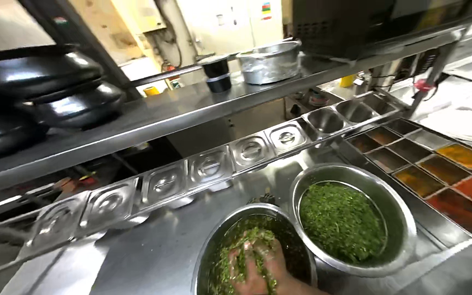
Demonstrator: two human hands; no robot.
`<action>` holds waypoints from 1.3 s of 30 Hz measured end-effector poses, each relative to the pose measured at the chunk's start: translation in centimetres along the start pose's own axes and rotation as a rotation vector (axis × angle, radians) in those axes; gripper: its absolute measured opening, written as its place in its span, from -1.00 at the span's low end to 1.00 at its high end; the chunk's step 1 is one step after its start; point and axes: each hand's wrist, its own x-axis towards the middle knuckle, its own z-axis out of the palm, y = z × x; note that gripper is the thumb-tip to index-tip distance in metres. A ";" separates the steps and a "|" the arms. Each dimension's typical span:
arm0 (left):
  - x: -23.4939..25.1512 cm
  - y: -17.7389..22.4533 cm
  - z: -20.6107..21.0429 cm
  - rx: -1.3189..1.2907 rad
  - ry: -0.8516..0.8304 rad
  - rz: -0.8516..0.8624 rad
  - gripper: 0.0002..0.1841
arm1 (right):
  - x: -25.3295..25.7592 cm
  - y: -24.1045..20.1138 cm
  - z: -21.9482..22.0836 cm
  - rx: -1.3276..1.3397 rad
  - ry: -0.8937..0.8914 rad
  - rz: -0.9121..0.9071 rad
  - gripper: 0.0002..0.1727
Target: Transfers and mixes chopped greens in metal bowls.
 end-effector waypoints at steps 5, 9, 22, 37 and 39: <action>0.4 0.2 -0.3 0.064 -0.049 -0.027 -0.57 | 0.8 0.7 -0.2 -0.021 -0.093 -0.107 -0.69; -0.4 2.2 0.6 0.082 -0.058 -0.149 -0.50 | 2.1 0.5 -0.5 -0.102 -0.178 -0.054 -0.76; 4.5 3.6 4.6 0.104 0.045 -0.329 -0.39 | 1.1 -7.3 1.5 -0.394 -0.268 0.067 -0.57; 9.1 2.0 3.2 0.268 0.170 -0.188 -0.32 | 6.4 -2.1 3.5 -0.428 -0.429 -0.007 -0.38; 9.1 2.6 3.2 0.223 0.154 -0.185 -0.32 | 6.4 -2.0 3.8 -0.414 -0.422 -0.021 -0.42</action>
